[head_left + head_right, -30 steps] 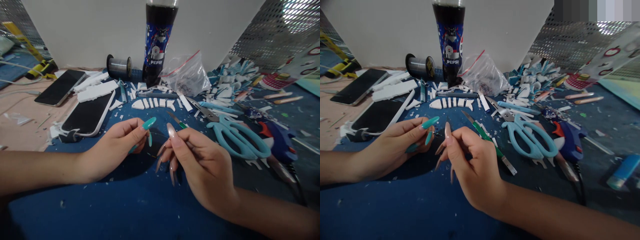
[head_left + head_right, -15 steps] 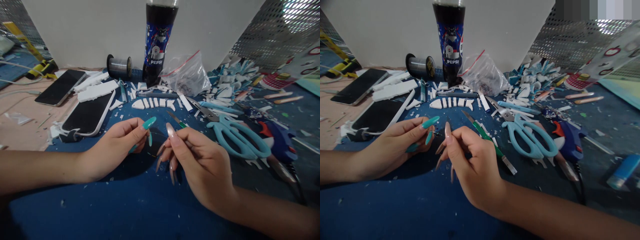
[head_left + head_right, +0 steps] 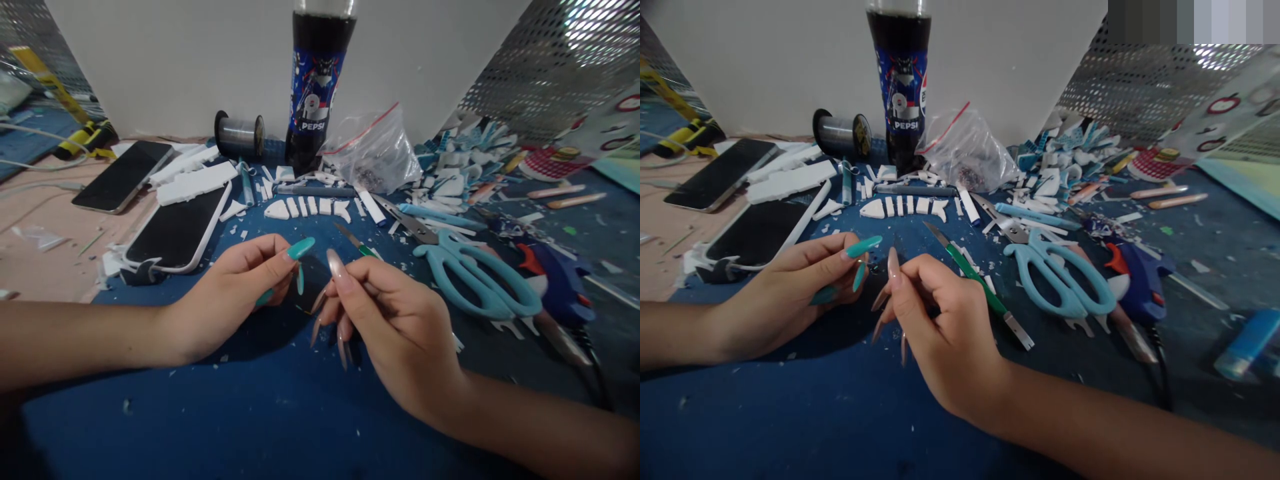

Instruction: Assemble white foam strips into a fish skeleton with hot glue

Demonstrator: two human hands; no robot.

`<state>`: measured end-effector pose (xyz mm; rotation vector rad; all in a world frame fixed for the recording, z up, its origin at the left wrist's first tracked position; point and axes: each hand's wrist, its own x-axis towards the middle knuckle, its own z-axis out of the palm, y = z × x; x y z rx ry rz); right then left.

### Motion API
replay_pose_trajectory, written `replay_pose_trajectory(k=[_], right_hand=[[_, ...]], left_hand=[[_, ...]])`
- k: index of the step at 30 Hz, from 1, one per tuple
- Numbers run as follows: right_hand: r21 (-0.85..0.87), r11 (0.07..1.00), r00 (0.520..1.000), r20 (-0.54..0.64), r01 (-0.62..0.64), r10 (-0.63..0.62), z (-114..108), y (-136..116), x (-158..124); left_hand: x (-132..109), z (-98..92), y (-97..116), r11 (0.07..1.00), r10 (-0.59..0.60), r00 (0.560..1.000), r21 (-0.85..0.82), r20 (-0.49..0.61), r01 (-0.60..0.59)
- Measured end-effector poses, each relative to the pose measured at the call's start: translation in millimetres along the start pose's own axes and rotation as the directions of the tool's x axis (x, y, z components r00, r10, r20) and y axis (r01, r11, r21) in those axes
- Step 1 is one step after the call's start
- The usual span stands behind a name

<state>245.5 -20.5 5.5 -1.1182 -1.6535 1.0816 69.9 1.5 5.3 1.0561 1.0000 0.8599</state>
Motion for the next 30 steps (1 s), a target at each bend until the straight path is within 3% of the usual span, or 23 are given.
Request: replay_pose_trajectory(k=[7, 14, 18, 24, 30], right_hand=[[0.043, 0.997, 0.996, 0.054, -0.069, 0.067, -0.3, 0.4, 2.7], [0.27, 0.922, 0.95, 0.218, -0.279, 0.224, -0.9, 2.9, 10.0], [0.339, 0.888, 0.938, 0.259, -0.311, 0.229, -3.0, 2.3, 12.5], [0.4, 0.88, 0.966, 0.144, -0.256, 0.216, -2.5, 1.2, 12.2], [0.299, 0.946, 0.992, 0.017, -0.123, 0.124, -0.4, -0.4, 5.9]], left_hand=[[-1.2, 0.1, 1.7, 0.999, 0.004, 1.0, -0.045, 0.004, -0.004], [-1.2, -1.3, 0.0, 0.993, 0.009, 0.997, -0.115, 0.073, 0.0], [-1.0, -3.0, -1.0, 0.994, 0.026, 0.992, -0.105, 0.127, -0.013], [0.3, -2.3, -1.9, 0.987, 0.015, 0.988, -0.163, 0.154, 0.01], [0.0, -0.6, 1.6, 0.986, -0.004, 0.989, -0.163, 0.146, 0.028]])
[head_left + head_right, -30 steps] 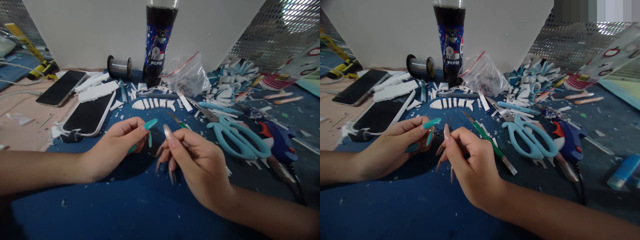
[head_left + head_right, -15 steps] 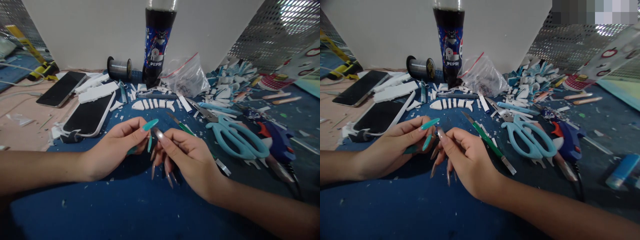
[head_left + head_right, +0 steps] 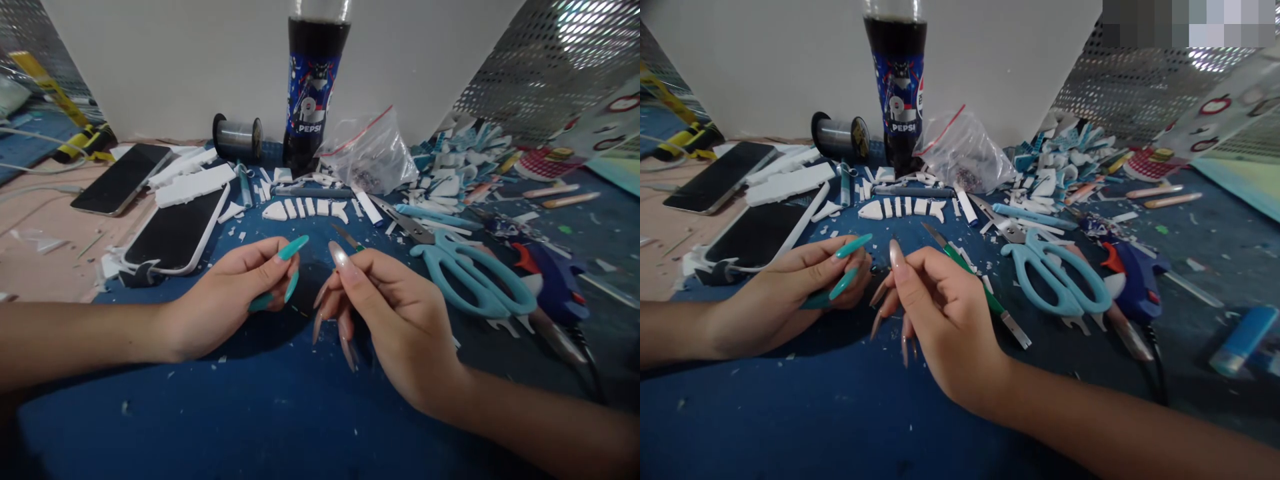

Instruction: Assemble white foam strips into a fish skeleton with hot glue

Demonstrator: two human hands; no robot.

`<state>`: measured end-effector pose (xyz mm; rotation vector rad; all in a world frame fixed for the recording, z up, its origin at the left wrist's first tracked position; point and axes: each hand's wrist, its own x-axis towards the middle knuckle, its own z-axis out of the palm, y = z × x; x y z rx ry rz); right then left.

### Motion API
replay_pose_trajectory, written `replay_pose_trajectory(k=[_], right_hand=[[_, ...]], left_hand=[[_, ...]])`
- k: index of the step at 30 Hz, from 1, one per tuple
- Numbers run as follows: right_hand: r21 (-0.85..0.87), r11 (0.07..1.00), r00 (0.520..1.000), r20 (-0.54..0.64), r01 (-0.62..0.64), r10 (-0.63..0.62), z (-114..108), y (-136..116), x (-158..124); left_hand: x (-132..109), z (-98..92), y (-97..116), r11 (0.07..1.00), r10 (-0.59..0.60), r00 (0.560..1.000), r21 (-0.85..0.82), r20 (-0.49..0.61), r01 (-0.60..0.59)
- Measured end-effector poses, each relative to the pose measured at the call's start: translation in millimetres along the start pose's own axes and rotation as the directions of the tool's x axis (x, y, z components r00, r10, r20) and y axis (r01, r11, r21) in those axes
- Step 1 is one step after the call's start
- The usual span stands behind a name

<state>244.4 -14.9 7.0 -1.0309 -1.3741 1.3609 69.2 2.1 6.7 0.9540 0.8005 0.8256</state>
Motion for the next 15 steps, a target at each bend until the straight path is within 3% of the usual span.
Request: replay_pose_trajectory(k=[5, 15], right_hand=[[-0.104, 0.993, 0.998, 0.002, 0.06, -0.06, -1.9, -0.3, -4.6], [-0.132, 0.989, 0.998, -0.013, 0.062, -0.064, -0.2, -2.2, -3.1]], left_hand=[[-1.1, 1.2, -0.4, 1.0, 0.011, 1.0, 0.014, -0.005, -0.011], [-1.2, -0.9, 0.5, 1.0, 0.013, 1.0, -0.002, 0.005, -0.013]])
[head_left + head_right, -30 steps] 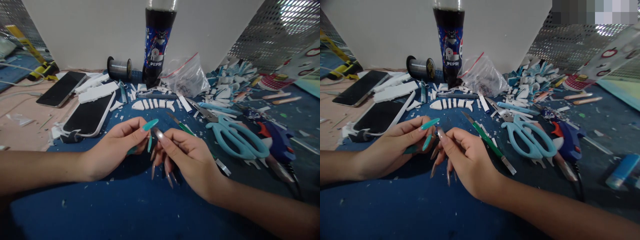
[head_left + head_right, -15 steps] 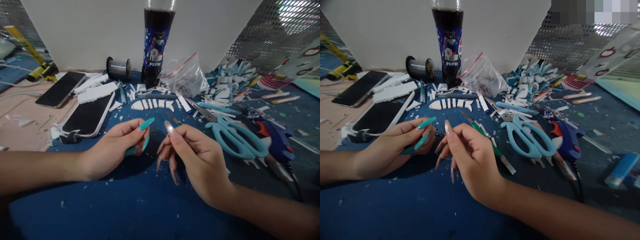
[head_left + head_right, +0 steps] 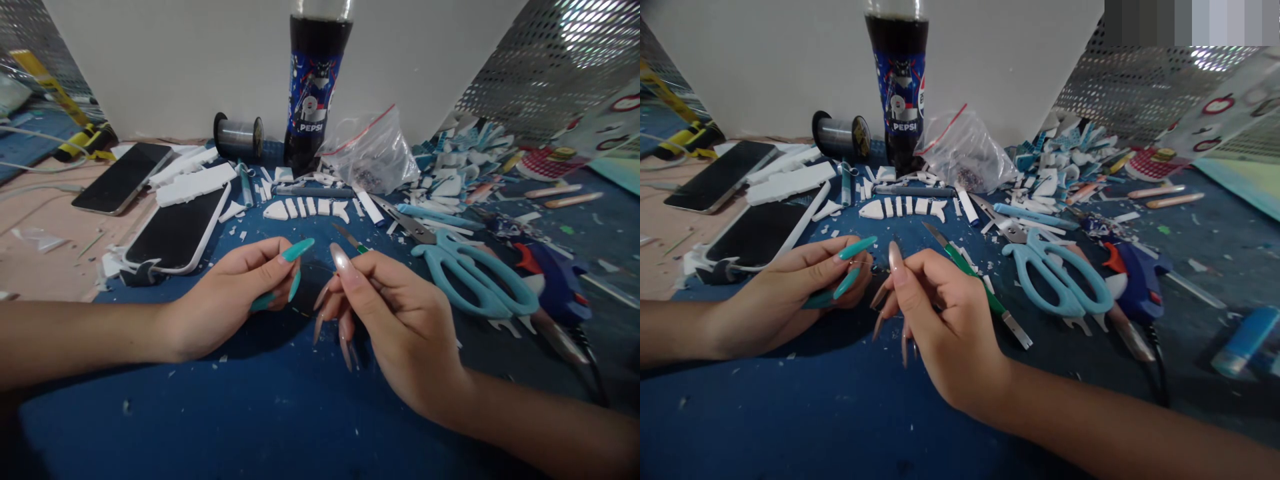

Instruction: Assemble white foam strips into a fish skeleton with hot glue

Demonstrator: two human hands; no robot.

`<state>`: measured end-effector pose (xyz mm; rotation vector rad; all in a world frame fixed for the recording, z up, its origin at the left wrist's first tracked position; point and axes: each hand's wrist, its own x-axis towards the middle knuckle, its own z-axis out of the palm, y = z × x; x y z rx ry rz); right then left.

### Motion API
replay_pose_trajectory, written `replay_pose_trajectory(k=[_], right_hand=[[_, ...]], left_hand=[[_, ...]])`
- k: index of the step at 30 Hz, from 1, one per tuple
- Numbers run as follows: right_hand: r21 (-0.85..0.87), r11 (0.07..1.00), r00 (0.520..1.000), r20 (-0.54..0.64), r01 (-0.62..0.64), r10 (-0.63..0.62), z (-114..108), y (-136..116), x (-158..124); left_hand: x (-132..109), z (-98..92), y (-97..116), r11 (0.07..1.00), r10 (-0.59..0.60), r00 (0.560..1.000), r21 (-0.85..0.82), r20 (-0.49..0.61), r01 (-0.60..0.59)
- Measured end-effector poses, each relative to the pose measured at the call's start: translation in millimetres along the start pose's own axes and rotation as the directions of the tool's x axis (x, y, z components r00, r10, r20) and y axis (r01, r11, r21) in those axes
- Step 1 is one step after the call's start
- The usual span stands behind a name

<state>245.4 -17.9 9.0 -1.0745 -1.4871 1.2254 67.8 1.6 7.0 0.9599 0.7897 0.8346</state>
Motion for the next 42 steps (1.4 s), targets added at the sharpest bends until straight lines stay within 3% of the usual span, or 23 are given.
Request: replay_pose_trajectory(k=[9, 20, 30, 39, 42], right_hand=[[-0.006, 1.0, 1.0, 0.015, -0.004, 0.004, -0.9, 1.8, 0.7], [-0.001, 0.999, 0.996, 0.08, -0.036, 0.036, -1.3, 2.0, 0.7], [0.066, 0.994, 0.977, 0.198, -0.092, 0.077, -1.7, 2.9, 1.1], [0.054, 0.986, 0.964, 0.226, -0.156, 0.14, -1.2, 1.8, 4.3], [0.058, 0.981, 0.953, 0.255, -0.186, 0.166, -1.9, 1.6, 4.8]], left_hand=[[0.6, 0.4, -1.4, 1.0, -0.01, 1.0, 0.014, -0.011, 0.011], [-2.4, -1.4, -2.4, 0.989, 0.024, 0.998, 0.149, -0.05, -0.016], [1.1, -1.2, -2.3, 0.994, 0.068, 0.997, 0.079, 0.039, -0.071], [-2.3, 1.4, -2.4, 0.94, 0.096, 0.992, 0.337, -0.083, -0.063], [-3.6, 1.9, -1.4, 0.887, 0.158, 0.985, 0.448, -0.066, -0.112]])
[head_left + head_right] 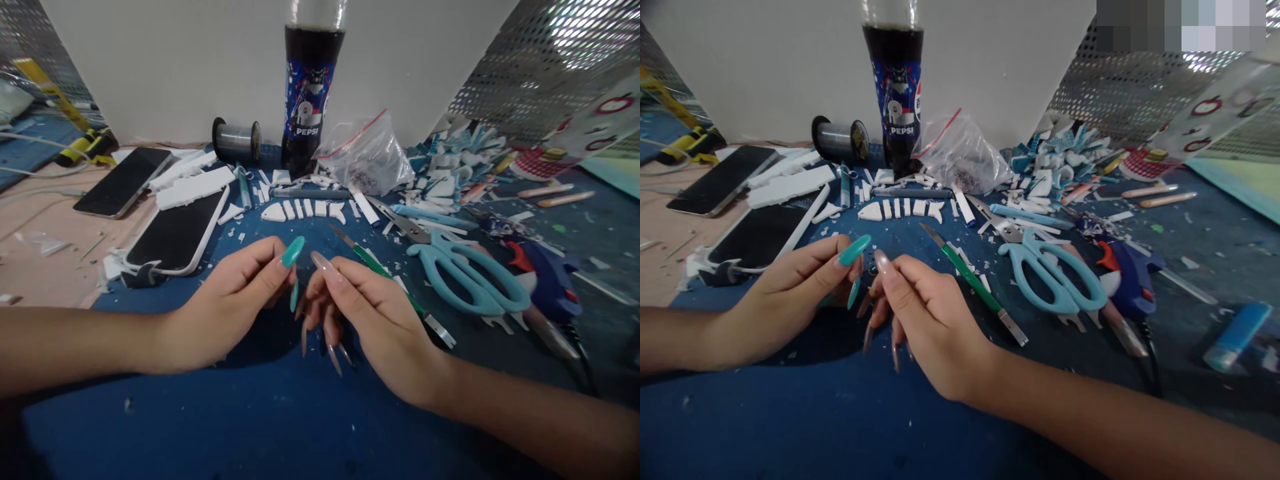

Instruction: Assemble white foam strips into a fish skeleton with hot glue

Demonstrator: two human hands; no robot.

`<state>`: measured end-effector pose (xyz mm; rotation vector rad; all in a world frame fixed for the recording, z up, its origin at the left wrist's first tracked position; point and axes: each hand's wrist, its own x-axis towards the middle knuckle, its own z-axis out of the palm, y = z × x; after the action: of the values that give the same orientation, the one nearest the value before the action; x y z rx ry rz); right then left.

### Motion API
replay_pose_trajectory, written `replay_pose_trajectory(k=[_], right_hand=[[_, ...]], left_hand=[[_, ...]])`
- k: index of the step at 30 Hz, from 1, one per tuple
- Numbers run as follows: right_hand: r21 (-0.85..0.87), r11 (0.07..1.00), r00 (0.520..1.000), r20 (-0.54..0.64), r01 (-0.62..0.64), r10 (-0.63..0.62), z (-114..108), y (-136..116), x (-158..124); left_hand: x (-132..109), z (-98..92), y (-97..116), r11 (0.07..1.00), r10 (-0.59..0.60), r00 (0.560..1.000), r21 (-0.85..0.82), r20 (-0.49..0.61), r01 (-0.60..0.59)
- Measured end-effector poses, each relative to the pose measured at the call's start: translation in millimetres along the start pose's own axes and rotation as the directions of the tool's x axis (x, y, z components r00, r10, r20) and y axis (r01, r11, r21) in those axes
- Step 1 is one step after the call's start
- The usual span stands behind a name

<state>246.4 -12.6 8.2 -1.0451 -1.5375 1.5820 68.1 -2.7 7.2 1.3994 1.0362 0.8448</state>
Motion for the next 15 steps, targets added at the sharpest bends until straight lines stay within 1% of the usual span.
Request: replay_pose_trajectory(k=[2, 5, 7, 8, 10, 12, 15], right_hand=[[0.01, 1.0, 0.998, 0.059, 0.008, -0.009, -0.3, -0.8, -0.6], [0.017, 1.0, 0.991, 0.133, 0.024, -0.027, 0.4, -2.9, -1.8], [0.014, 0.999, 0.991, 0.13, 0.031, -0.033, 1.4, -4.0, -2.0], [0.014, 0.999, 0.993, 0.11, 0.036, -0.038, 1.9, -4.2, -1.9], [0.037, 0.998, 0.997, 0.056, 0.043, -0.045, 2.4, -3.5, -1.4], [0.086, 0.995, 0.999, 0.011, 0.043, -0.044, 2.4, -1.8, -0.5], [0.152, 0.987, 0.999, -0.021, 0.051, -0.048, 1.7, 1.4, 1.2]], left_hand=[[-1.1, -0.4, 0.6, 0.998, 0.045, 0.999, 0.042, 0.015, -0.046], [-2.7, -1.4, 1.8, 0.986, 0.096, 0.995, 0.138, -0.004, -0.095], [-3.1, -2.3, 3.7, 0.97, 0.141, 0.99, 0.204, -0.025, -0.133], [-3.1, -2.9, 5.1, 0.964, 0.167, 0.985, 0.218, -0.034, -0.156], [-2.5, -4.4, 8.8, 0.96, 0.213, 0.975, 0.197, -0.061, -0.197], [-1.5, -5.9, 13.1, 0.962, 0.259, 0.96, 0.115, -0.103, -0.247], [0.5, -7.8, 19.4, 0.949, 0.307, 0.935, -0.016, -0.175, -0.314]])
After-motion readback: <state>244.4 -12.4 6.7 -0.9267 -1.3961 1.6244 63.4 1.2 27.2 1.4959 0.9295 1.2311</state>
